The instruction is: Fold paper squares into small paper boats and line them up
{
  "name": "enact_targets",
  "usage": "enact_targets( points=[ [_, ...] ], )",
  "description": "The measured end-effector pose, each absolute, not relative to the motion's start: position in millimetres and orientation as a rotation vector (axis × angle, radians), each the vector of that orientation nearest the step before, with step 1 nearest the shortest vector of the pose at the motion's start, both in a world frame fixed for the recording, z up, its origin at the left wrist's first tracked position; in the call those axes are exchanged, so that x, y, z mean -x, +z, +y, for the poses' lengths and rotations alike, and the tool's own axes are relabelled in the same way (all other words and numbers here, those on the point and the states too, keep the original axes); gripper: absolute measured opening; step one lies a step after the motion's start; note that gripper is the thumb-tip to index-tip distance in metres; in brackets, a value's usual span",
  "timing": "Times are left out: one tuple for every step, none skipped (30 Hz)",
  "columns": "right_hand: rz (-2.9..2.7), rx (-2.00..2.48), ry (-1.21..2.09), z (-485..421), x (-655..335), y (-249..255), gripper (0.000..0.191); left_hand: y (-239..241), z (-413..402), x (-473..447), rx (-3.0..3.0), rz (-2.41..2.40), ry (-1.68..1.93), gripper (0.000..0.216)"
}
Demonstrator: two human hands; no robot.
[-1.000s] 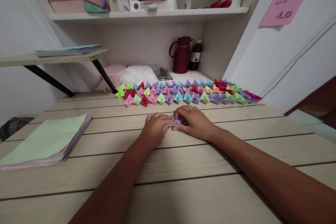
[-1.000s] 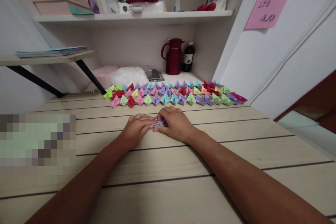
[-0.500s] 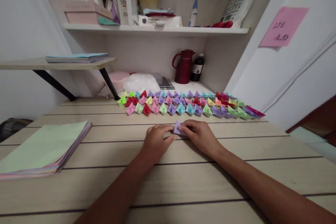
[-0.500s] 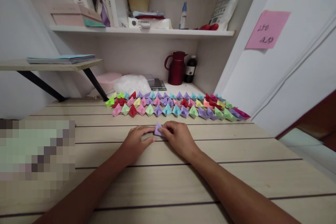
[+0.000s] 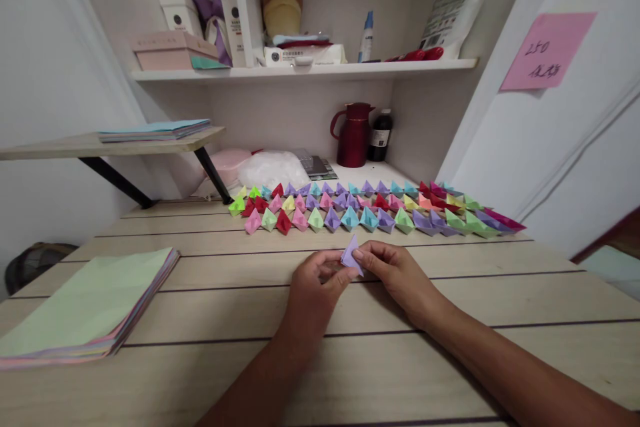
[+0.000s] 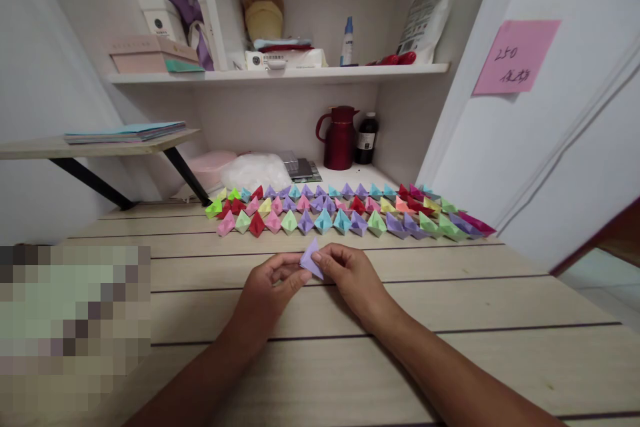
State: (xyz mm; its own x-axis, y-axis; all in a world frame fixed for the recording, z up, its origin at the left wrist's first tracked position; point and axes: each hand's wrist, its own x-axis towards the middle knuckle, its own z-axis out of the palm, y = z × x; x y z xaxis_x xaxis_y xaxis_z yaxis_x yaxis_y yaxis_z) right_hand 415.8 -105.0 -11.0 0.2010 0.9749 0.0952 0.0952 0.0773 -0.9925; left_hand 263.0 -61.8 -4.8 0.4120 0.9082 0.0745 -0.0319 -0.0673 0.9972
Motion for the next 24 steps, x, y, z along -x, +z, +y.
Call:
enact_targets(
  points=[
    [-1.177,1.309,0.937,-105,-415,-11,0.031,-5,-62,-263,-1.402,0.839,0.941,0.025],
    [-1.199,1.319,0.922,-105,-415,-12,0.031,-6,-62,-263,-1.375,0.841,0.948,0.021],
    [-1.226,1.327,0.909,-105,-415,-12,0.032,-7,-63,-263,-1.348,0.848,0.964,0.018],
    [-1.255,1.335,0.895,-105,-415,-13,0.032,-8,-63,-263,-1.329,0.853,0.979,0.015],
    [-1.281,1.342,0.883,-105,-414,-14,0.032,-8,-63,-263,-1.318,0.857,0.989,0.013],
    [-1.299,1.348,0.873,-105,-414,-14,0.032,-7,-63,-263,-1.311,0.861,0.994,0.013],
    [-1.314,1.353,0.865,-105,-414,-14,0.032,-7,-63,-263,-1.308,0.864,0.995,0.012],
    [-1.325,1.357,0.858,-105,-413,-14,0.032,-6,-63,-262,-1.305,0.872,0.996,0.012],
    [-1.332,1.360,0.852,-105,-413,-13,0.032,-4,-63,-262,-1.298,0.888,0.999,0.011],
    [-1.335,1.359,0.849,-105,-412,-13,0.033,-3,-63,-261,-1.289,0.908,1.000,0.011],
    [-1.338,1.346,0.853,-105,-411,-11,0.034,-2,-63,-261,-1.278,0.928,1.001,0.011],
    [-1.342,1.320,0.869,-106,-410,-10,0.036,-1,-63,-261,-1.265,0.943,1.001,0.012],
    [-1.346,1.285,0.894,-107,-410,-8,0.038,0,-63,-260,-1.251,0.950,1.004,0.013],
    [-1.347,1.244,0.921,-108,-409,-7,0.039,0,-62,-259,-1.239,0.950,1.008,0.014],
    [-1.351,1.211,0.943,-109,-408,-5,0.039,0,-61,-259,-1.231,0.942,1.011,0.016],
    [-1.362,1.191,0.956,-110,-407,-4,0.039,0,-61,-258,-1.227,0.927,1.012,0.017],
    [-1.380,1.192,0.954,-110,-406,-3,0.037,0,-61,-258,-1.228,0.910,1.010,0.018],
    [-1.401,1.214,0.930,-111,-406,-3,0.035,0,-61,-258,-1.236,0.895,1.003,0.019],
    [-1.422,1.253,0.886,-111,-405,-3,0.033,-1,-61,-258,-1.250,0.884,0.995,0.019],
    [-1.448,1.301,0.826,-111,-405,-4,0.032,-1,-61,-258,-1.267,0.884,0.989,0.018],
    [-1.477,1.352,0.751,-112,-405,-4,0.030,-1,-62,-259,-1.287,0.896,0.992,0.018],
    [-1.506,1.401,0.666,-112,-404,-5,0.030,0,-63,-260,-1.309,0.921,1.003,0.016],
    [-1.534,1.443,0.581,-112,-404,-5,0.031,0,-64,-261,-1.331,0.951,1.021,0.015],
    [-1.562,1.473,0.511,-112,-404,-5,0.032,0,-65,-261,-1.347,0.981,1.041,0.013]
  ],
)
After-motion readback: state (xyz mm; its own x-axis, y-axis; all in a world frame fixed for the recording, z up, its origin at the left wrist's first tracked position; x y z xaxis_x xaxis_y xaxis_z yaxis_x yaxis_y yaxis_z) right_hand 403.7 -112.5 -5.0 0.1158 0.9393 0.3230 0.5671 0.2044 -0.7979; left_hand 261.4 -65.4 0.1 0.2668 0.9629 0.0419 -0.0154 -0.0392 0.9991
